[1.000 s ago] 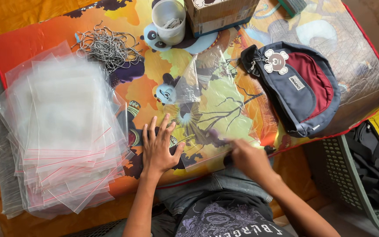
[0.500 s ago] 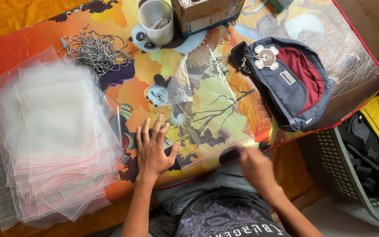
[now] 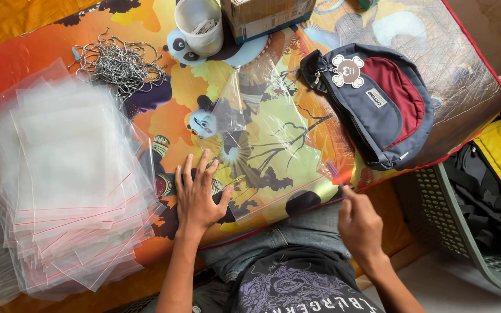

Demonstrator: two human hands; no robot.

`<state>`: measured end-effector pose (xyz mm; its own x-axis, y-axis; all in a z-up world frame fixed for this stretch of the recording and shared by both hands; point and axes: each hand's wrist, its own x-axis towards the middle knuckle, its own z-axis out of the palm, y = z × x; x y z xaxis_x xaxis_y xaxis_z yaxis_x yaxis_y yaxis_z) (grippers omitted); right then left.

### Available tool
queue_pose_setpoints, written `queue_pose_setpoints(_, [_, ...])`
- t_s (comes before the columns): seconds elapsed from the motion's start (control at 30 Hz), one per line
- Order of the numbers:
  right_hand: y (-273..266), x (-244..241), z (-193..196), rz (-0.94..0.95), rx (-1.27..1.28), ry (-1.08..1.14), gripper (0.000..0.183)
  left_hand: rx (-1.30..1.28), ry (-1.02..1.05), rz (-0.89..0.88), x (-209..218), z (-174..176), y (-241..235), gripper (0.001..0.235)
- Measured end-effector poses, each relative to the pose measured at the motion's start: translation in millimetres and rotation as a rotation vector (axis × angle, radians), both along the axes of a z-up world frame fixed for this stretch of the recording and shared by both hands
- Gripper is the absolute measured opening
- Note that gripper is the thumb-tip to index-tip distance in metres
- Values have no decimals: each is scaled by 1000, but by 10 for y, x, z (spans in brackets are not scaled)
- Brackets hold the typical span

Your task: The person attaches a metal chain and a flower-shaped charm to a small grey and red bag using a small tool. They then place the bag into a clear plastic zip-lock bag and seal it.

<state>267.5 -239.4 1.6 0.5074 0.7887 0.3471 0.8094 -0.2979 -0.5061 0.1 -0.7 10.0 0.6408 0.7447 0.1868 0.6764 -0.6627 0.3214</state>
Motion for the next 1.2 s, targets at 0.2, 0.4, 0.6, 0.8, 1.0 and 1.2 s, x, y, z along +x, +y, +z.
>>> queue_pose_setpoints(0.2, [-34,-285,-370,77,-176,121,33,27,1,-1,-9,-29,4,58])
queue_pose_setpoints(0.4, [-54,-157,-441,-99,-81,60,30,6,-5,-2,1,-17,3,58])
queue_pose_setpoints(0.6, [47,-488,-340,221,-200,115,40,13,-23,-3,3,4,-2,57])
queue_pose_setpoints(0.8, [113,-580,-429,440,-201,35,41,11,0,-13,-12,-14,12,60])
queue_pose_setpoints(1.0, [476,-428,-212,350,-126,-231,29,-8,-32,30,-10,-151,-3,65])
queue_pose_setpoints(1.2, [488,-602,-25,684,-235,-201,44,-73,-76,34,1,-122,5,53])
